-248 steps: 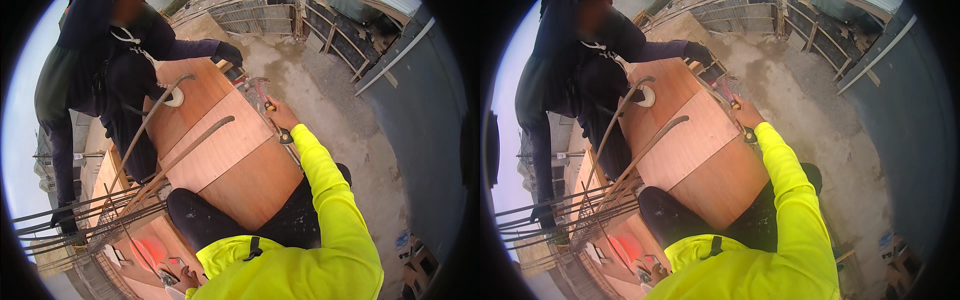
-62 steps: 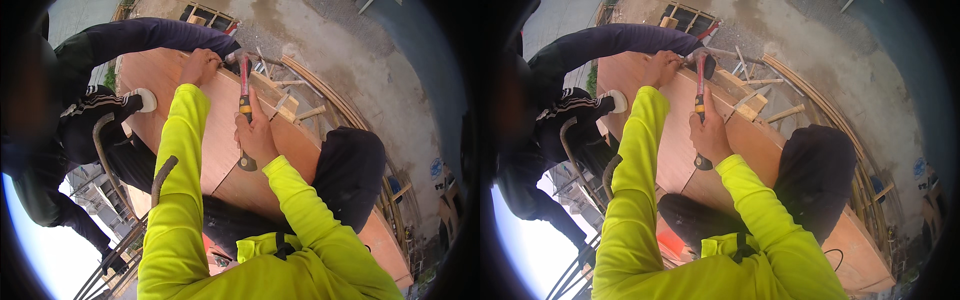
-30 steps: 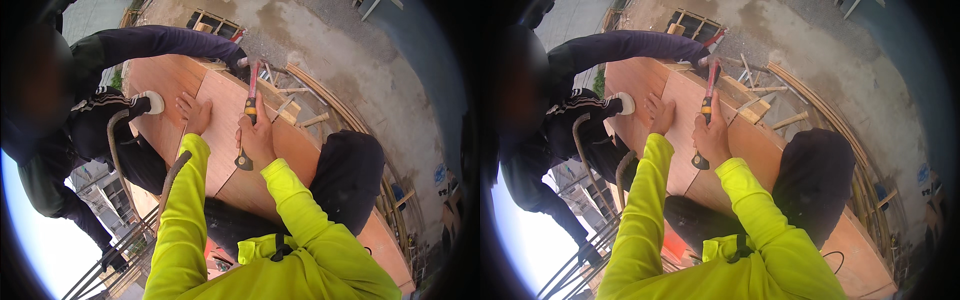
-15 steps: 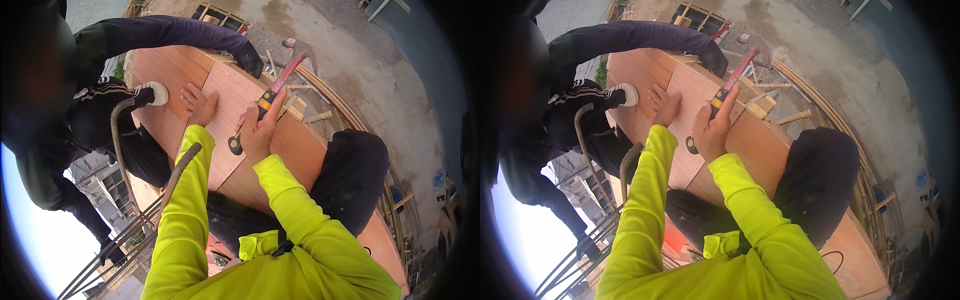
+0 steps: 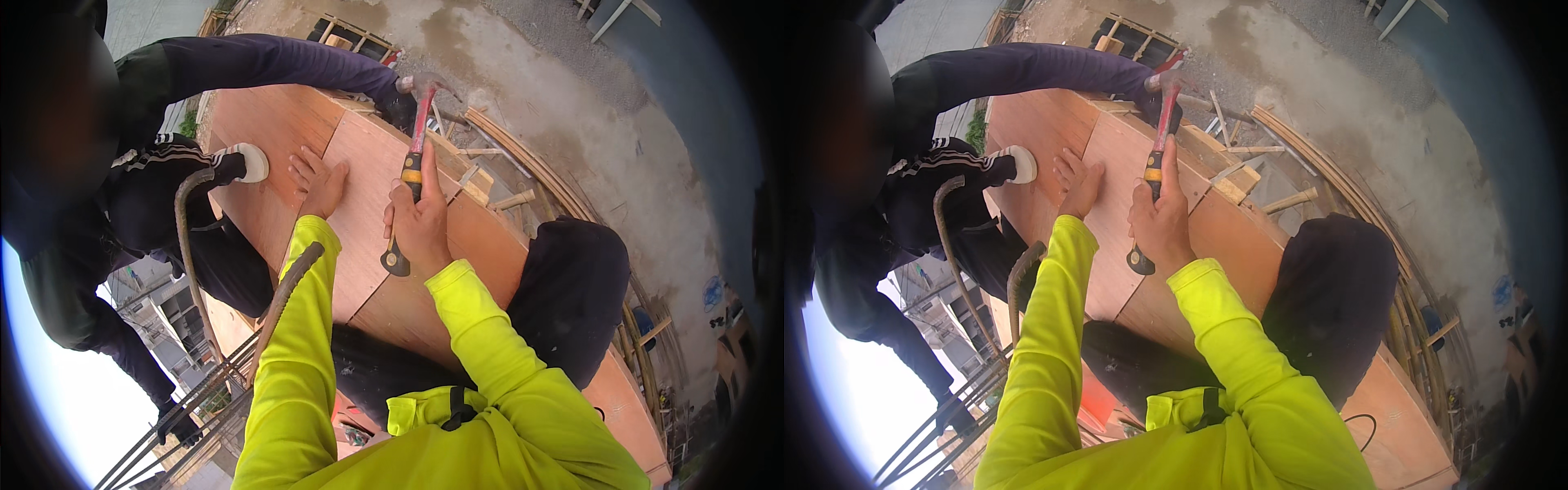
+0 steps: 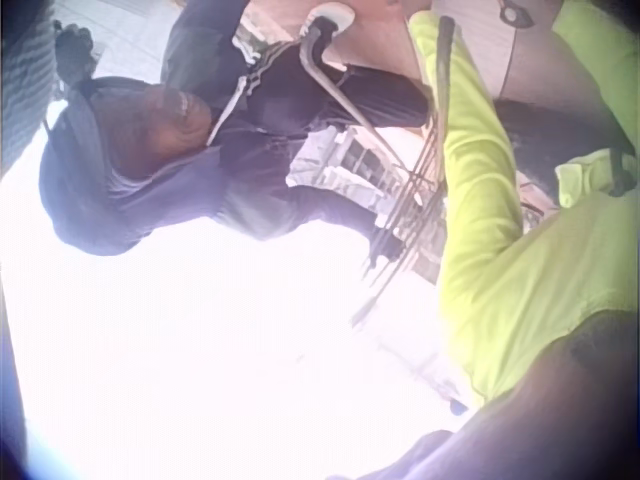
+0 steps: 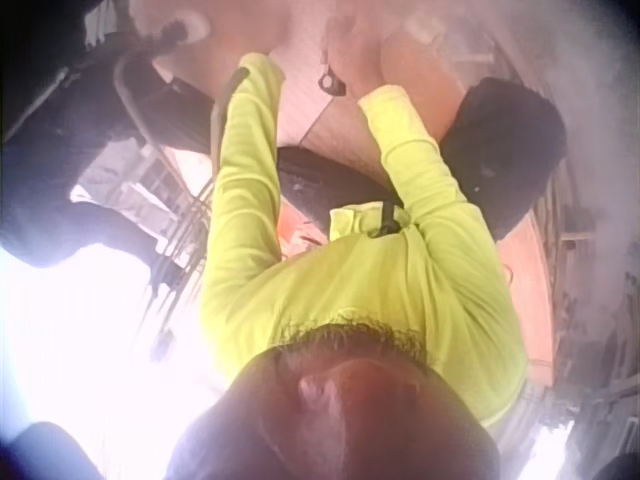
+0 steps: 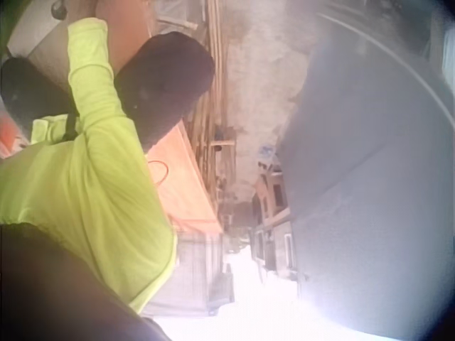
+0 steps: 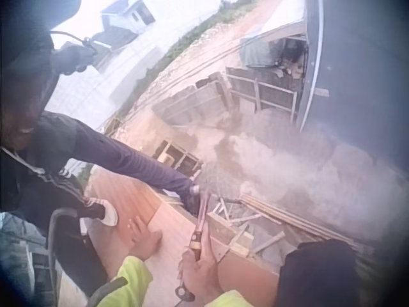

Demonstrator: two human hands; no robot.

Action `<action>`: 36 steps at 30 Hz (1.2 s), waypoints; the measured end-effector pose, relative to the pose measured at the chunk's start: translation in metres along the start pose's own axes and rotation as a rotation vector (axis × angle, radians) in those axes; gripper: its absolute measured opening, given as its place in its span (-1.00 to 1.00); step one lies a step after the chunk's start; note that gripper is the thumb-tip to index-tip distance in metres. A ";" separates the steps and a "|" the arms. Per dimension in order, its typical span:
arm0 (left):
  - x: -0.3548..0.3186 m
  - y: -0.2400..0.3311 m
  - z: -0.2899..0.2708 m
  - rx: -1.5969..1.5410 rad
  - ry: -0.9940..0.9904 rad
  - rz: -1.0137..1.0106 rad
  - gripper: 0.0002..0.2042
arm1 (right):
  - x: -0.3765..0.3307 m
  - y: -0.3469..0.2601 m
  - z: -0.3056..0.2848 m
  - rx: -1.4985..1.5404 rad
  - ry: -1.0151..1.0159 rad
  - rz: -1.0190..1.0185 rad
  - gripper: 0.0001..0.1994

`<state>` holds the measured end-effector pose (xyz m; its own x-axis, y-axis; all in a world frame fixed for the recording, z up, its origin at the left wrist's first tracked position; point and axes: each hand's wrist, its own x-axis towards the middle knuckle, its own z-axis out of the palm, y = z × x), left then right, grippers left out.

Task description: The person measures and marks a wooden plank, then cuts it with a hand saw. They position the cut piece onto a roof framework and secure it by hammering nails. A coworker assists by holding the wood steady during nailing.

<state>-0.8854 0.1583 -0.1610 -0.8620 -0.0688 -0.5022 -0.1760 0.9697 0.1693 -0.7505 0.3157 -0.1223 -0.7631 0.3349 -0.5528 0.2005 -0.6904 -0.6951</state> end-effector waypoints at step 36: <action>-0.004 -0.002 0.002 0.043 -0.011 -0.052 0.12 | 0.012 -0.005 0.007 0.046 -0.173 0.096 -0.20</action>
<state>-0.8807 0.1575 -0.1613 -0.8466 -0.1173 -0.5192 -0.1999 0.9741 0.1059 -0.7652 0.3188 -0.1218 -0.8366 0.1543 -0.5256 0.2521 -0.7433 -0.6196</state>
